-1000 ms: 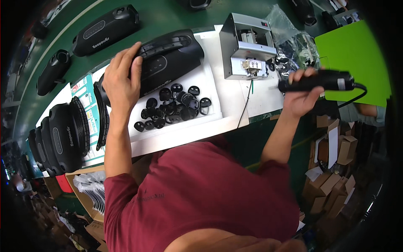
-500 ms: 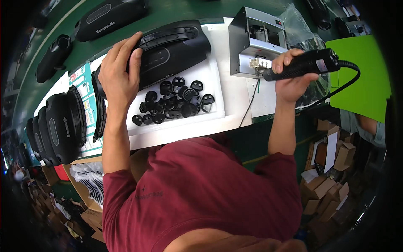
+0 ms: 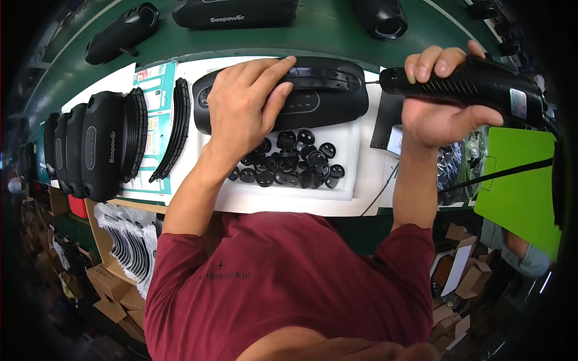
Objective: The person assembles electronic speakers by attaching internal components to the speaker housing with screws. An electric screwdriver is used to secure the screws.
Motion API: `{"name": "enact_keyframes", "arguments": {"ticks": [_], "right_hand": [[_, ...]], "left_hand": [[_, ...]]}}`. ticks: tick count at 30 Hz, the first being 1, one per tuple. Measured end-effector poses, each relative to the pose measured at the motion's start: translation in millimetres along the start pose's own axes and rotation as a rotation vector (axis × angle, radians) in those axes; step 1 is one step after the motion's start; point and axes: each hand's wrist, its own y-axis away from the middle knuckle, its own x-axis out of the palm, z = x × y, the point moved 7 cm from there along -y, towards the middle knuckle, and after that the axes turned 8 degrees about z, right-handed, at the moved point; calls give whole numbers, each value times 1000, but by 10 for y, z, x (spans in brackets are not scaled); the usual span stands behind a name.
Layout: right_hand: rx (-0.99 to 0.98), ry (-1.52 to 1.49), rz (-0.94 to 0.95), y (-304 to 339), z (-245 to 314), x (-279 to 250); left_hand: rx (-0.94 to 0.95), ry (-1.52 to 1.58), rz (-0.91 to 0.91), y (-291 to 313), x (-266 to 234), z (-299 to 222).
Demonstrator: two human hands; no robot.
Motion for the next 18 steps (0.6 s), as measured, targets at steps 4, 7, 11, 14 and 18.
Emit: {"name": "enact_keyframes", "arguments": {"ticks": [4,7,11,14,18], "right_hand": [[57,46,-18,41,-232,-38],[101,44,-35,79,-344,-90],[156,-69,3,82,-436,-131],[170,-76,48,117,-454,-175],[327,52,25,131,-433,-76]], "left_hand": [[7,23,-2,-30,-9,43],[14,19,10,-36,-22,38],[2,35,52,-66,-13,13],[11,11,51,-61,-9,-47],[14,-17,32,-45,47,-52]]}}
